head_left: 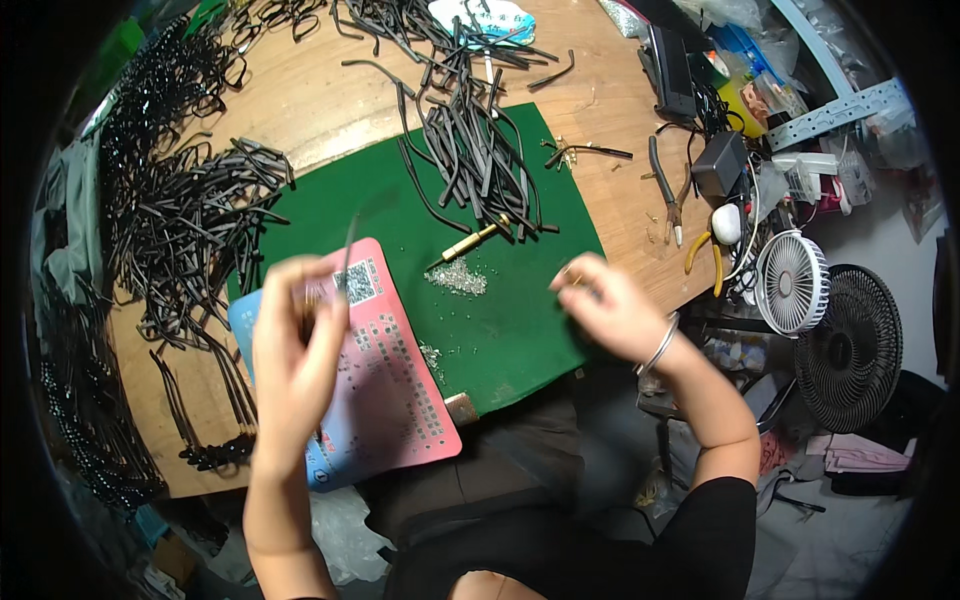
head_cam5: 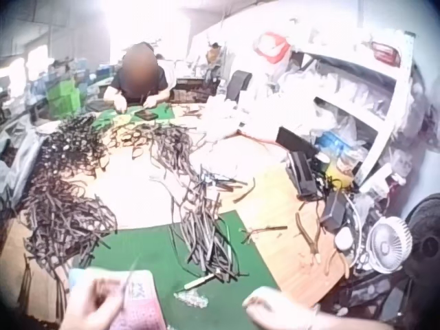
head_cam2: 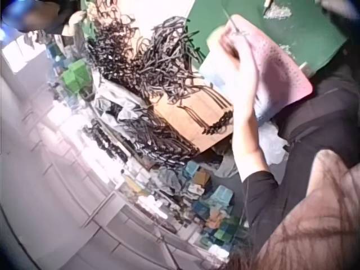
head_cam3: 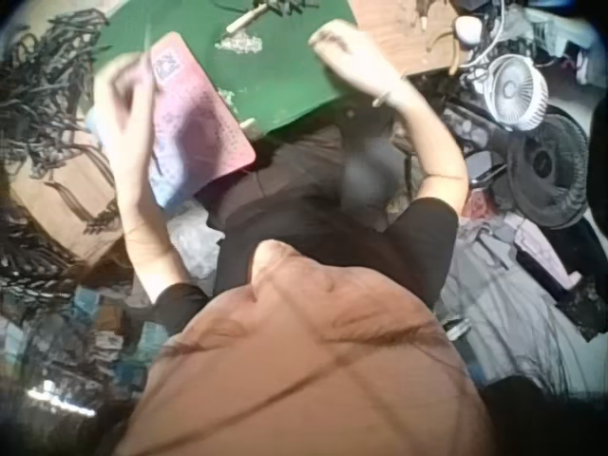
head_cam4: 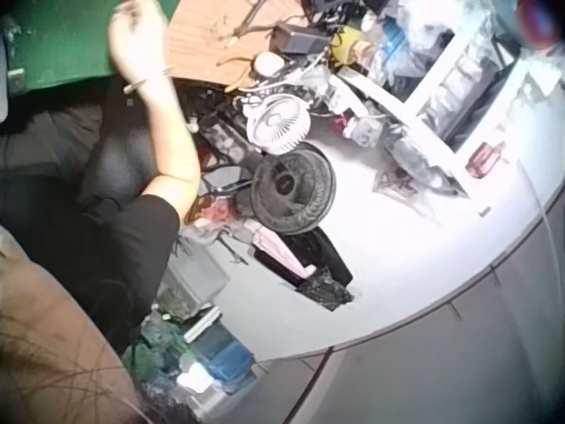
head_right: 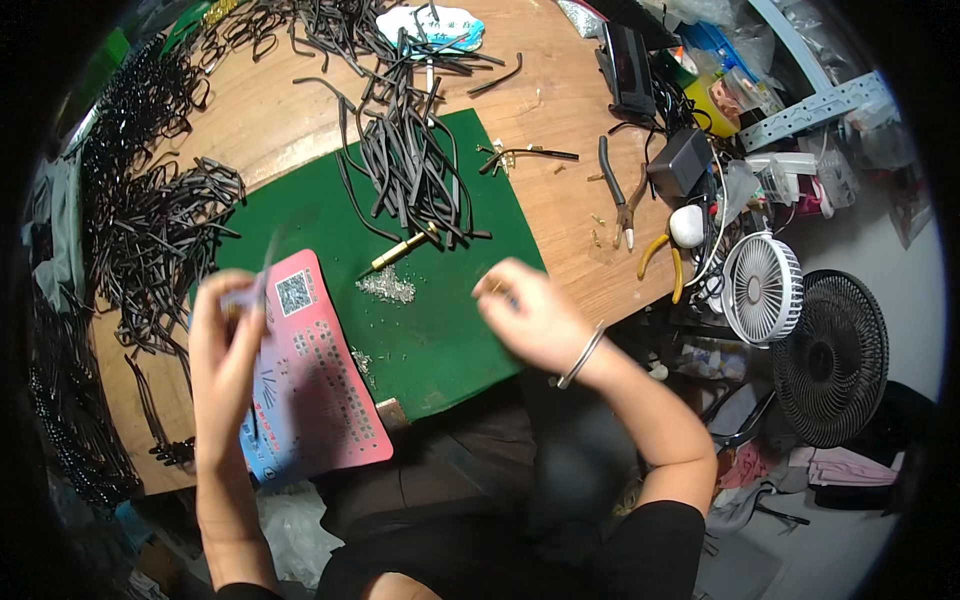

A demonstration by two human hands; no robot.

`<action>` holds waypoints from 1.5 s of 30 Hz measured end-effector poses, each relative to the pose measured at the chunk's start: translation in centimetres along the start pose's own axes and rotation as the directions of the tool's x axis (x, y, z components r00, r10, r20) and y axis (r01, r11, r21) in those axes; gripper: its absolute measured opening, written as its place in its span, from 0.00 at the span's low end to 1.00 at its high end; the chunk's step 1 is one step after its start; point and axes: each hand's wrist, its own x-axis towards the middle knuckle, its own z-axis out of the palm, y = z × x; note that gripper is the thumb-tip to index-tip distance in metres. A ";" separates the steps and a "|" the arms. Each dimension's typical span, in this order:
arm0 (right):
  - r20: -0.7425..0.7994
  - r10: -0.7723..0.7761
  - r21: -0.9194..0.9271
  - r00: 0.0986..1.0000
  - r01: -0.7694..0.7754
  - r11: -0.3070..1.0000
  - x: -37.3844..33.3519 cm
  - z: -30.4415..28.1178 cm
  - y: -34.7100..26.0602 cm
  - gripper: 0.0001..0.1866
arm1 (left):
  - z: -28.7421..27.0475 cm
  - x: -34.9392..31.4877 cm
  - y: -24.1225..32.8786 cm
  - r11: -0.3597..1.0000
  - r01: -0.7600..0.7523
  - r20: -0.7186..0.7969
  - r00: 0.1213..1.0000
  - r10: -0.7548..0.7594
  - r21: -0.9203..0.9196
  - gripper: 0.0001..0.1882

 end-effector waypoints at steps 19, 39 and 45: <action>-0.290 0.093 -0.392 0.952 -0.207 0.896 13.1 -5.3 3.5 0.12 | 0.4 -8.1 -2.6 0.893 -0.084 0.056 0.991 0.121 -0.442 0.06; 0.125 -0.270 -0.255 0.955 0.294 0.921 3.8 -2.0 -9.1 0.07 | 1.6 -9.3 -3.6 0.728 0.440 0.442 0.873 -0.207 -0.526 0.16; 0.250 -0.405 0.116 0.880 0.388 0.914 -0.8 5.0 -6.6 0.07 | 3.5 -9.6 -2.8 0.660 0.578 0.546 0.785 -0.291 -0.479 0.13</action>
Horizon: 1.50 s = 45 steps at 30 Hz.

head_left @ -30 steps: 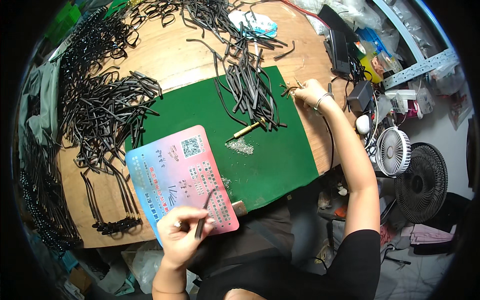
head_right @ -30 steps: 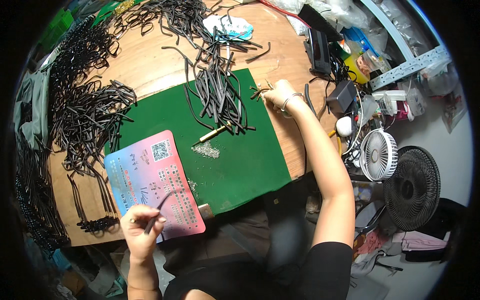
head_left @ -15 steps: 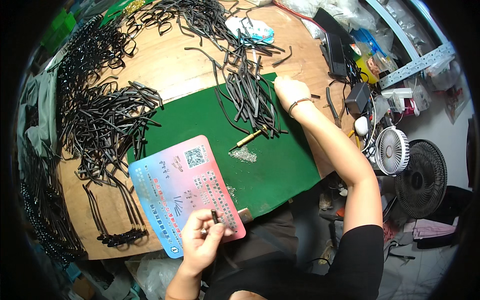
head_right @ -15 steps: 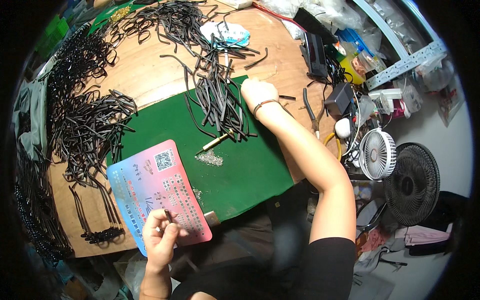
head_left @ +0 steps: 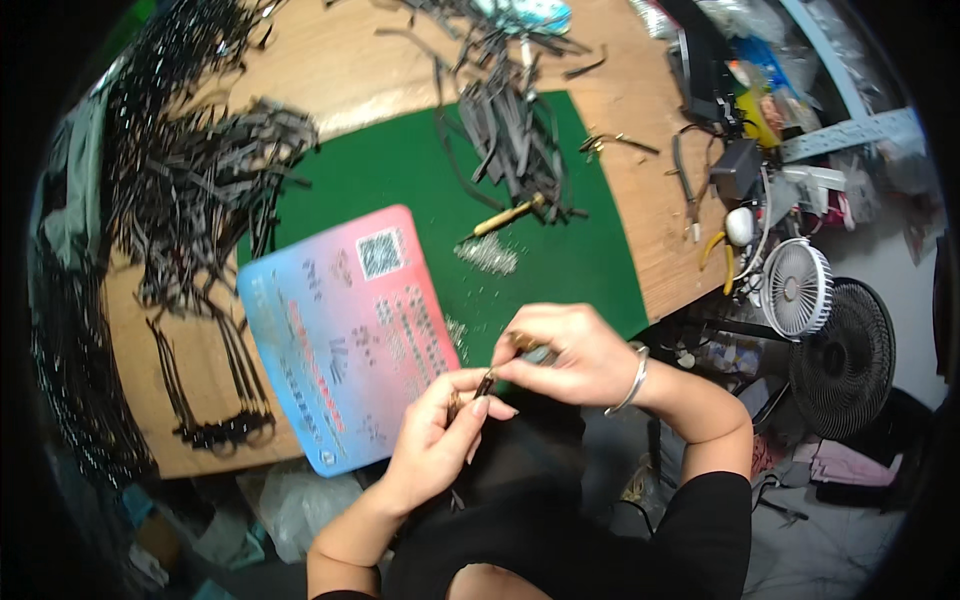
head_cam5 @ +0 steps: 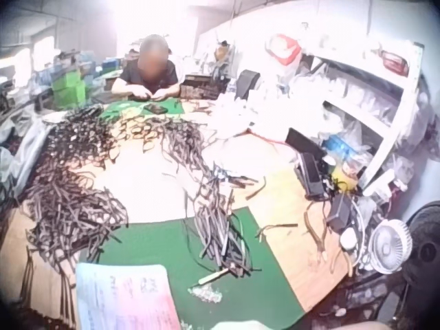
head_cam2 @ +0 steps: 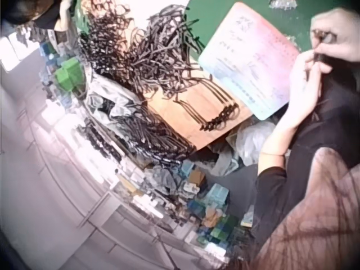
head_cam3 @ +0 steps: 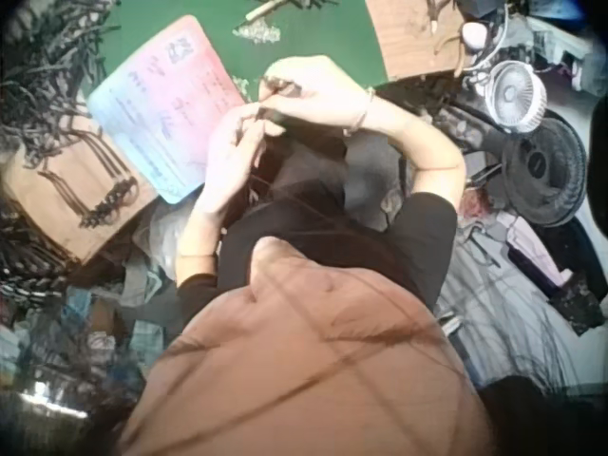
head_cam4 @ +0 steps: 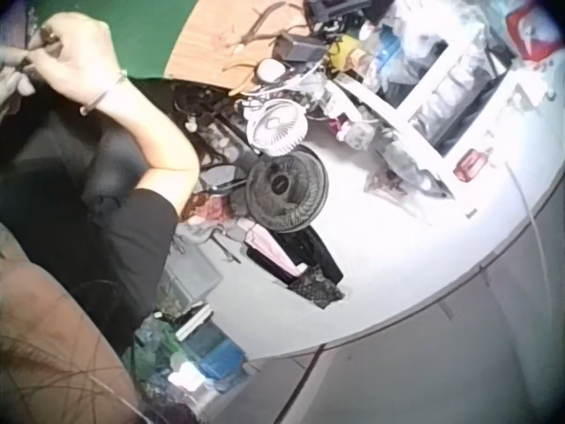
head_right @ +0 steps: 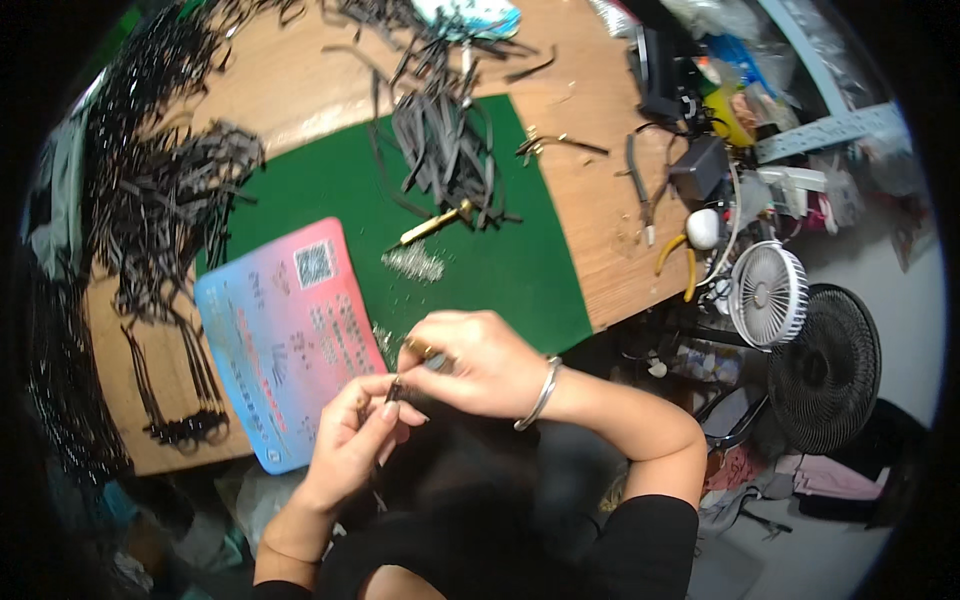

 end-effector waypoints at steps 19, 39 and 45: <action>0.516 0.268 0.519 0.814 -0.546 0.658 1.7 0.5 1.9 0.12 | -1.8 -0.4 0.7 0.994 0.093 0.126 0.988 -0.085 -0.060 0.11; 0.006 0.174 -0.745 0.985 -0.112 0.658 0.4 3.4 2.5 0.33 | -1.9 0.1 -2.6 0.792 -0.157 -0.202 0.921 0.333 0.590 0.16; -0.108 0.132 -0.538 0.985 -0.169 0.826 -0.9 1.0 3.0 0.26 | -0.6 1.3 -2.8 0.788 -0.119 -0.068 0.977 0.200 0.605 0.18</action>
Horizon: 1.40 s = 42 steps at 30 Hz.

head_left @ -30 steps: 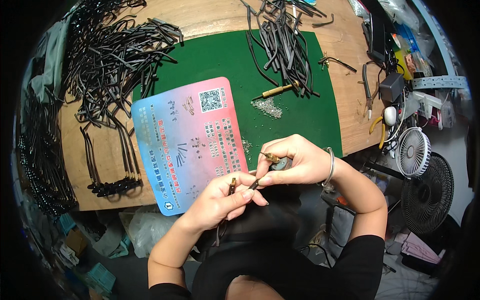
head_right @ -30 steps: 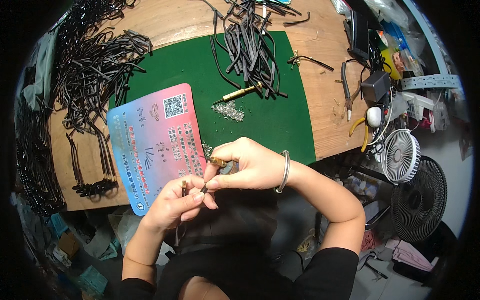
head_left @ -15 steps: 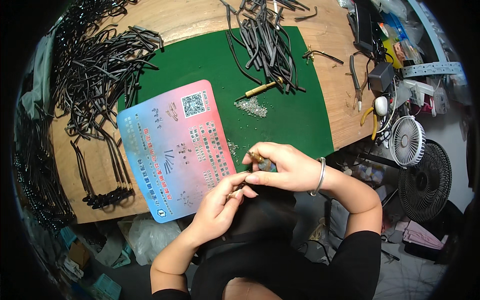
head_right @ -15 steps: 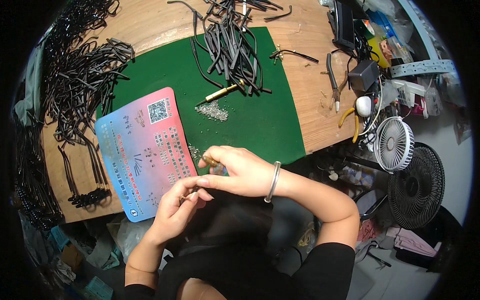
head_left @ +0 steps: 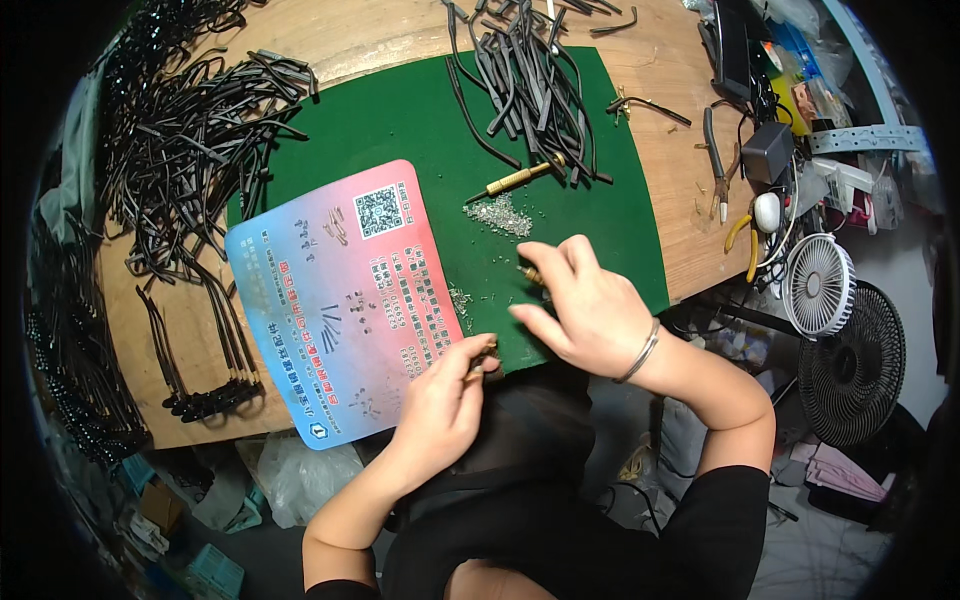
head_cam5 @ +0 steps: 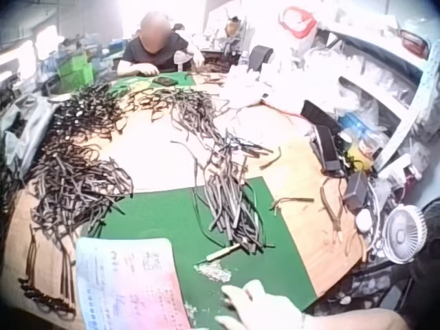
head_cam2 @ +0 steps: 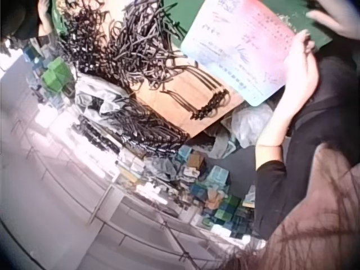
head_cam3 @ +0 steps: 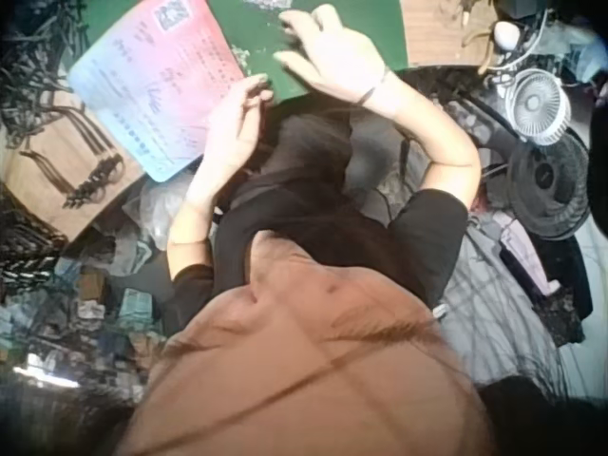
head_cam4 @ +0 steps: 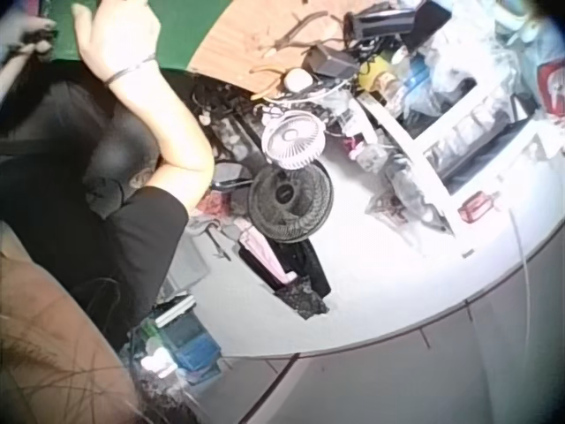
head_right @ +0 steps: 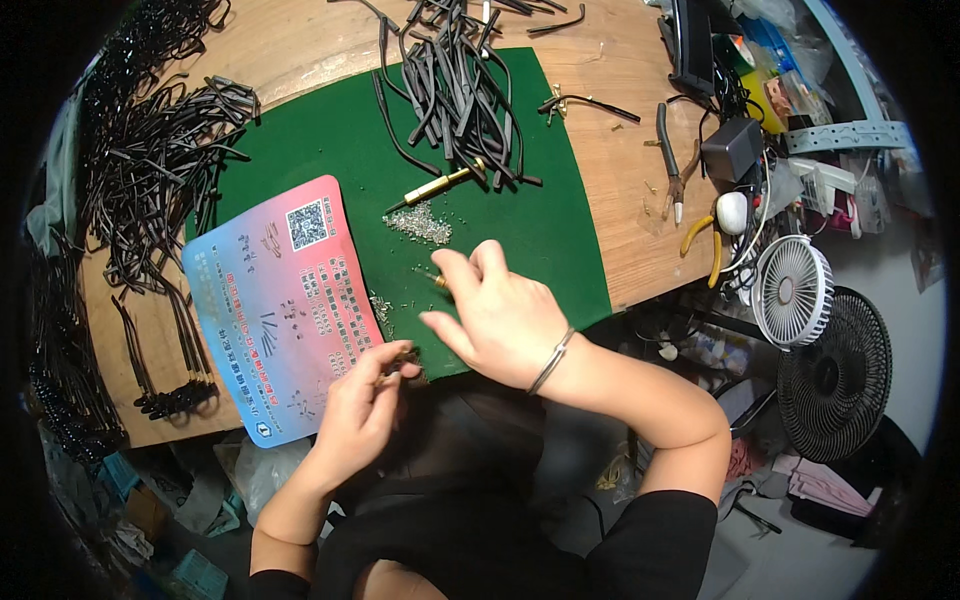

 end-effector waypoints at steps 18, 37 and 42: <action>-0.070 -0.066 -0.149 0.995 0.055 0.987 0.2 1.6 0.4 0.20 | -1.5 -1.0 -0.8 0.988 0.055 -0.146 0.986 -0.075 -0.141 0.17; 0.176 -0.009 0.125 0.984 -0.013 0.992 -0.2 0.9 -1.4 0.16 | -1.8 0.2 -0.3 0.909 0.109 -0.152 0.971 -0.184 -0.403 0.13; 0.289 -0.151 0.397 0.945 0.025 0.917 -0.3 1.2 -3.8 0.15 | -1.1 0.2 -1.1 0.988 0.040 -0.278 0.957 -0.080 -0.149 0.15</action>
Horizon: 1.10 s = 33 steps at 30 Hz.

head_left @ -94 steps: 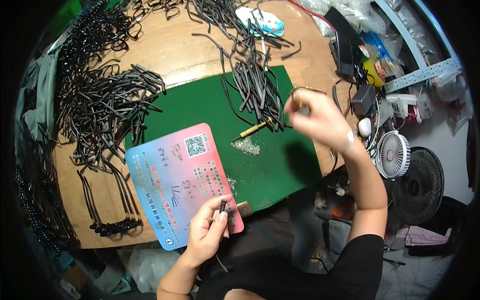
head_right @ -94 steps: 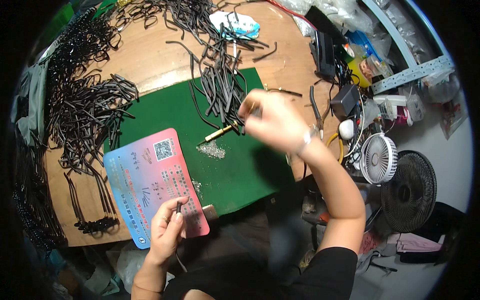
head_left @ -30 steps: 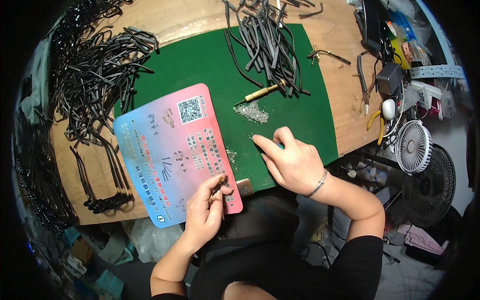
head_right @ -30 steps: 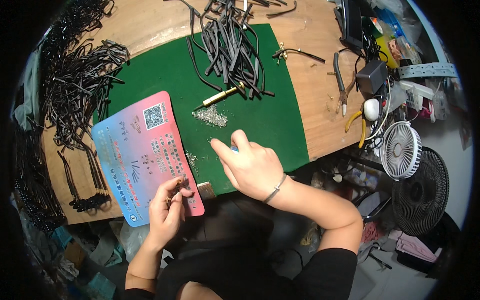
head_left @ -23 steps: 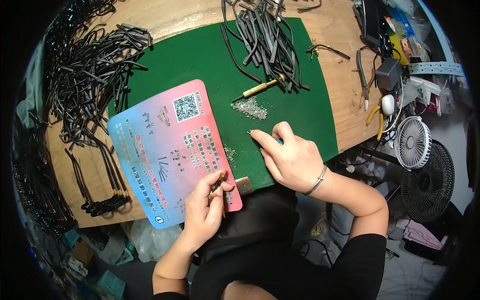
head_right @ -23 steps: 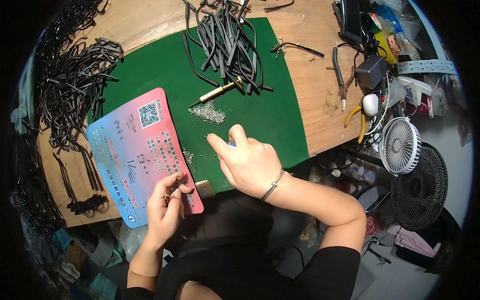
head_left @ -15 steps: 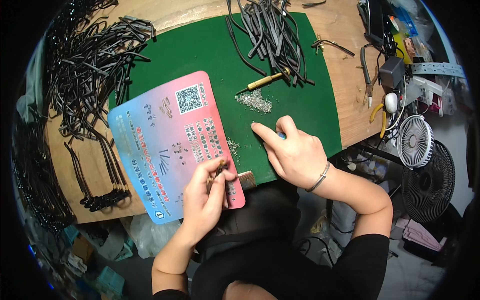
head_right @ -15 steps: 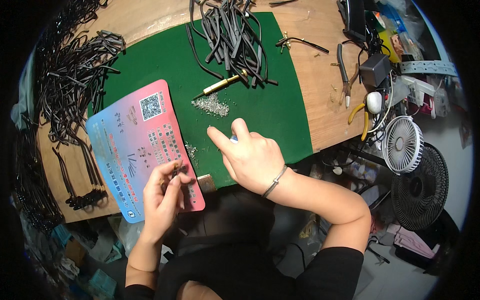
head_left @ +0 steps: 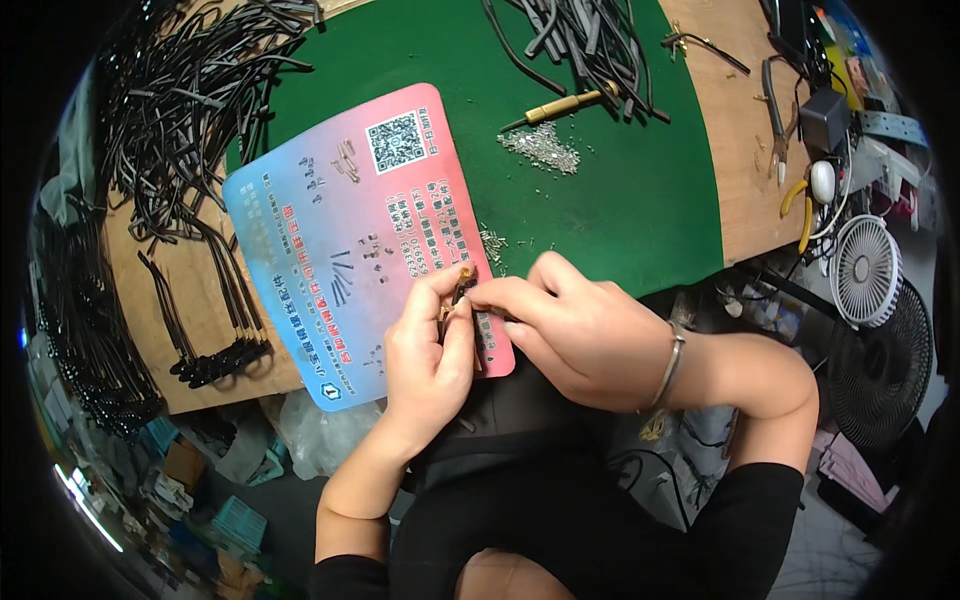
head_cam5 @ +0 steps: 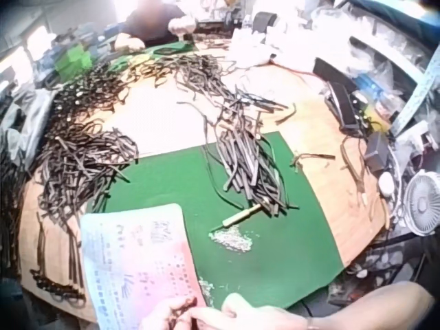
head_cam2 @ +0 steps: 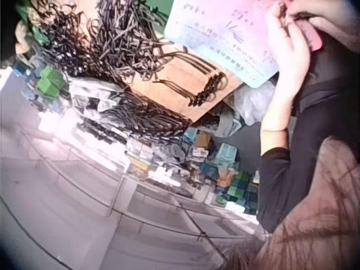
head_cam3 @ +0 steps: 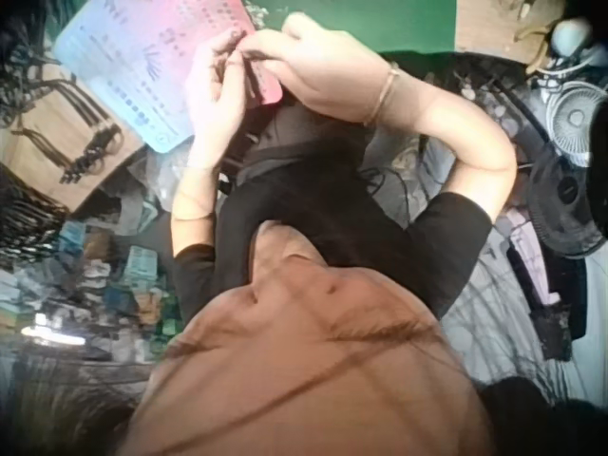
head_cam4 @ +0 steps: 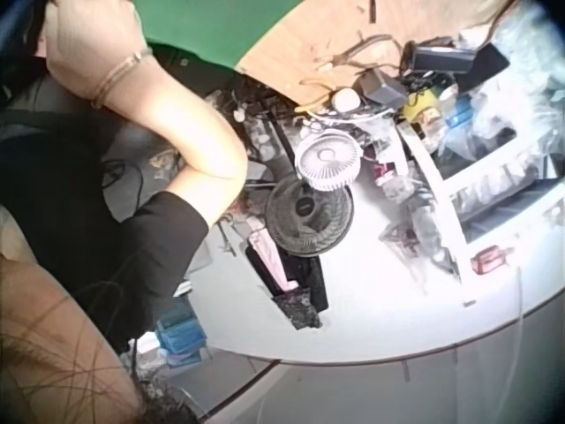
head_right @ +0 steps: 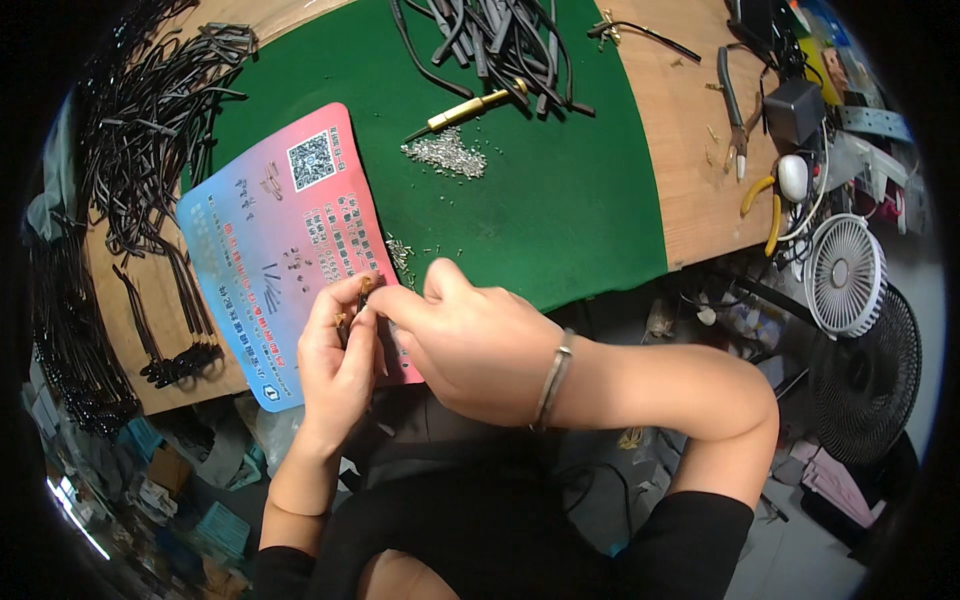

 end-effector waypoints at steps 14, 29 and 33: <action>0.034 -0.037 -0.177 0.999 0.042 0.983 0.5 -0.4 0.1 0.16 | 1.2 -0.3 -0.2 0.929 -0.174 -0.066 0.976 0.206 0.326 0.15; 0.579 0.305 0.410 0.756 -0.593 0.693 3.7 -2.9 0.2 0.16 | 0.6 0.4 -0.2 0.903 -0.221 -0.052 0.965 0.258 0.369 0.18; 0.561 0.308 0.376 0.768 -0.568 0.732 3.8 -2.7 0.0 0.15 | 0.5 0.4 0.3 0.925 -0.163 -0.056 0.979 0.194 0.344 0.18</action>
